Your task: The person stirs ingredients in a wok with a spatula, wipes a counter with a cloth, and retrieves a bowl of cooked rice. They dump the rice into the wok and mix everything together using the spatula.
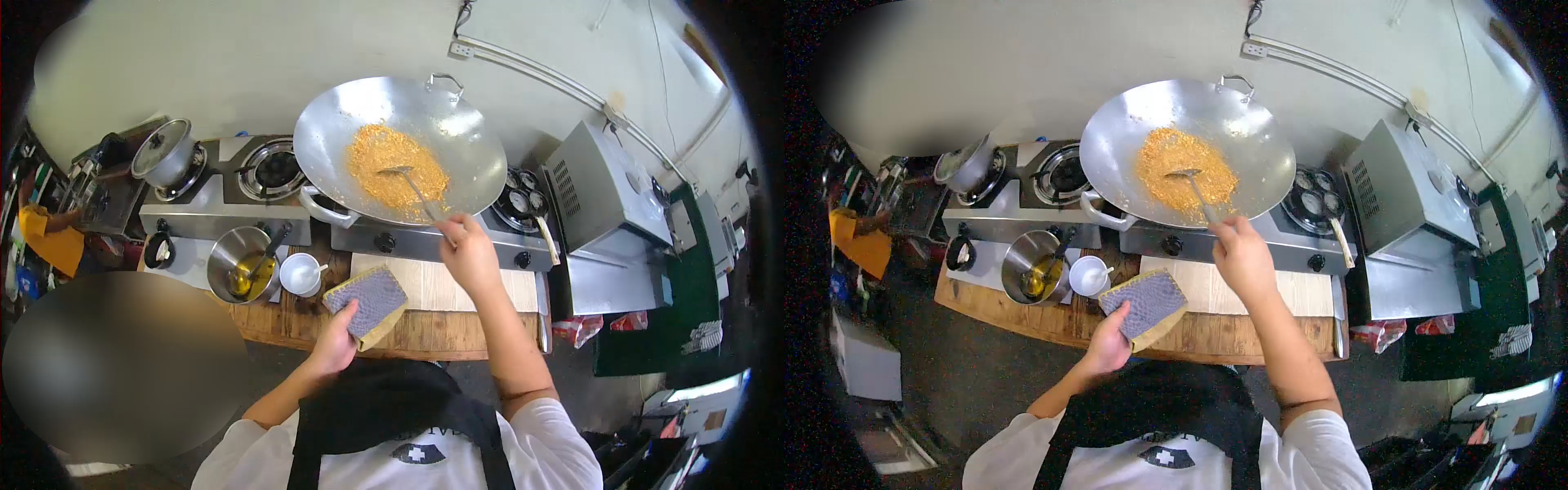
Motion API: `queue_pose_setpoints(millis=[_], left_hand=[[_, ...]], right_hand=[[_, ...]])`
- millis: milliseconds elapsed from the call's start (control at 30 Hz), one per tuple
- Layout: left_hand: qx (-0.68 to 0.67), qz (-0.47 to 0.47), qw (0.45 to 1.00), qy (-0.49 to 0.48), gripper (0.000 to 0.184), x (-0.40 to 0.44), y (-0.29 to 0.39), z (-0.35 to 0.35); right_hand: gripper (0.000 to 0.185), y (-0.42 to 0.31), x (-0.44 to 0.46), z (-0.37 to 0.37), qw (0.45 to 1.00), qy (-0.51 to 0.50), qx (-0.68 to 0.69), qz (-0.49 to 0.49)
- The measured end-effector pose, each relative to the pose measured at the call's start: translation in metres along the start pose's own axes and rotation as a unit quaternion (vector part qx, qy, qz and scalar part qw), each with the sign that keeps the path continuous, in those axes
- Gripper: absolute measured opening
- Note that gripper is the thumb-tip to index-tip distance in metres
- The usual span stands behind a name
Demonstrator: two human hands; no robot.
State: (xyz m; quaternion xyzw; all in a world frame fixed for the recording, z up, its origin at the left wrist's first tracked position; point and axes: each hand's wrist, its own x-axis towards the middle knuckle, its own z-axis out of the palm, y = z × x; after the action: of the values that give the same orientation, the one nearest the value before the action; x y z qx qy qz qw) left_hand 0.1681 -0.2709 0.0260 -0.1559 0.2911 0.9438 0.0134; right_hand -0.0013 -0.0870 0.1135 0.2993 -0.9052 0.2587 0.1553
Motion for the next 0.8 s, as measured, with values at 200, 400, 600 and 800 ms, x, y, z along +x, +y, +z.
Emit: queue_pose_setpoints(millis=[200,400,600,800], left_hand=[[-0.062,0.114,0.99,0.048,0.035,0.015,0.003,0.004],[-0.056,0.202,0.973,0.099,0.038,0.018,0.015,0.017],[0.09,0.295,0.935,0.174,0.045,0.046,0.023,0.019],[0.289,0.268,0.899,0.192,0.052,0.086,0.022,0.015]], right_hand=[[0.031,0.01,0.066,-0.027,0.956,-0.211,-0.189,0.076],[0.042,0.053,0.153,-0.054,0.936,-0.284,-0.206,-0.028],[0.034,0.089,0.227,0.033,0.957,-0.186,-0.219,-0.032],[0.034,0.067,0.209,0.094,0.984,-0.123,-0.119,0.05]])
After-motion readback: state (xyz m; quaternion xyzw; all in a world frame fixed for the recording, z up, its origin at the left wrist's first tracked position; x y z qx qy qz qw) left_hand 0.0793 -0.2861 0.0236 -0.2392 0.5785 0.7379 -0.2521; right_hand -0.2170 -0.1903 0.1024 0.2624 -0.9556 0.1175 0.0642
